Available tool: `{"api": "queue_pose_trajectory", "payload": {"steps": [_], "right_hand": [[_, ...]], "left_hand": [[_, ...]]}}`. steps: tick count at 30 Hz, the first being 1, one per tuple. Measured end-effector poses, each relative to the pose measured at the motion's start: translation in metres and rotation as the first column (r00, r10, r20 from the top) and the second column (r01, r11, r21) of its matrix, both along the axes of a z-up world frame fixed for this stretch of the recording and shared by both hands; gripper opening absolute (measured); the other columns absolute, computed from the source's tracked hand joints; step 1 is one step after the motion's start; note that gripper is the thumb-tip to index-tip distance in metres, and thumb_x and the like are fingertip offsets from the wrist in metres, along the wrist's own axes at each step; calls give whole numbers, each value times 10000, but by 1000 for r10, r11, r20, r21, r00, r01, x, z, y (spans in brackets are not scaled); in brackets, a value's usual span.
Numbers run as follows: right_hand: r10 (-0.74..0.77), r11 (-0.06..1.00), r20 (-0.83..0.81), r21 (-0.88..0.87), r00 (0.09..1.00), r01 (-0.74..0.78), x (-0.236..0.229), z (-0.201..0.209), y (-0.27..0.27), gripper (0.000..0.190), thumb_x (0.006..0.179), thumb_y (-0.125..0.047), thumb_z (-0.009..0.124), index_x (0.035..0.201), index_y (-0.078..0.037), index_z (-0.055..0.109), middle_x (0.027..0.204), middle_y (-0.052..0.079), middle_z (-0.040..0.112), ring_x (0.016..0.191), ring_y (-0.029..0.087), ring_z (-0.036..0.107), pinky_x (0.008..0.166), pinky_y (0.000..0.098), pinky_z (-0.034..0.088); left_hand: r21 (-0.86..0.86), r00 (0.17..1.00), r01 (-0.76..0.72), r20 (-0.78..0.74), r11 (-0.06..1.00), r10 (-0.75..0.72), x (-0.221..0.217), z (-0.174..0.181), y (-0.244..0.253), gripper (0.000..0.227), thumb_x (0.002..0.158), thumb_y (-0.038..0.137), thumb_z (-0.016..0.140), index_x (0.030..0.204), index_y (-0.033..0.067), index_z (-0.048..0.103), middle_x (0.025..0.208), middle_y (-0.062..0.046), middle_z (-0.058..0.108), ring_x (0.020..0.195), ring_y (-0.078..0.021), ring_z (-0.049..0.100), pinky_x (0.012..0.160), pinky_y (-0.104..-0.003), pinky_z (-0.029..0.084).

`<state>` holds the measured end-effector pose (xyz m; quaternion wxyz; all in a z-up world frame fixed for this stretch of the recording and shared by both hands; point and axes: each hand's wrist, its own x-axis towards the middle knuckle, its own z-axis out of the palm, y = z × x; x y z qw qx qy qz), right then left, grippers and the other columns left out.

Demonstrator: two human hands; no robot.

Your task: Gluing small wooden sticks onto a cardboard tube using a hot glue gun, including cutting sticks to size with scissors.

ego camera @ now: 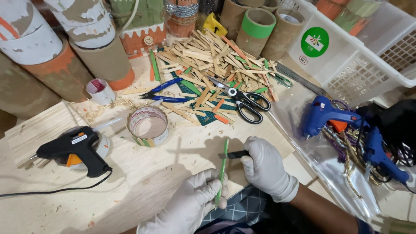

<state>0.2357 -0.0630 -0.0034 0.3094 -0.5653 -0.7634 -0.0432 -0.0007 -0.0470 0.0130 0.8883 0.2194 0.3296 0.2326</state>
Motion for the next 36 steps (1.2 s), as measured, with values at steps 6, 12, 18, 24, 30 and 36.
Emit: {"api": "queue_pose_trajectory", "payload": {"steps": [6, 12, 18, 24, 30, 36], "right_hand": [[-403, 902, 86, -131, 911, 411, 43, -7, 27, 289, 1073, -355, 412, 1024, -98, 535, 792, 109, 595, 660, 357, 604, 583, 501, 476], [-451, 890, -126, -130, 884, 436, 42, 11, 17, 226, 1098, -295, 426, 1120, -104, 545, 801, 99, 604, 713, 359, 615, 665, 486, 463], [-215, 944, -847, -308, 486, -120, 15, 32, 8, 265, 1059, -371, 523, 1030, -116, 589, 839, -59, 489, 738, 57, 435, 716, 217, 385], [-484, 829, -835, -533, 263, -167, 7, 29, -1, 237, 1015, -218, 621, 1067, -41, 768, 798, 1, 602, 665, 83, 488, 609, 211, 362], [-468, 822, -819, -541, 331, -178, 0, 33, 1, 107, 946, -102, 710, 841, -90, 691, 753, -1, 612, 686, 106, 499, 674, 258, 399], [-420, 869, -903, -429, 88, -249, -5, 50, 5, 352, 1062, -136, 530, 724, -128, 433, 554, -15, 325, 472, 104, 241, 482, 282, 209]], "left_hand": [[147, 998, 59, 15, 987, -62, -3, 5, -6, 101, 958, 7, 619, 1016, -69, 651, 814, -210, 674, 602, -281, 639, 690, -354, 527], [314, 971, 36, -236, 949, 41, 2, 20, 9, 32, 939, -23, 650, 931, -26, 681, 747, -199, 738, 602, -283, 713, 671, -344, 569], [458, 866, 82, -472, 885, 164, 1, 29, 24, 115, 852, 26, 757, 962, 30, 791, 695, -72, 688, 621, -180, 746, 677, -258, 597], [492, 752, 297, -649, 818, 118, 1, 41, 28, 135, 834, 140, 773, 953, 139, 837, 674, 17, 718, 608, -75, 653, 664, -206, 541], [525, 828, 219, -546, 822, 128, -1, 45, 34, 236, 894, 257, 684, 1061, 136, 797, 845, 7, 777, 715, -132, 640, 767, -282, 549], [419, 935, -233, -150, 878, 320, -2, 35, 45, 649, 953, 460, 406, 1307, -12, 679, 946, -228, 792, 776, -292, 751, 769, -406, 601]]}}
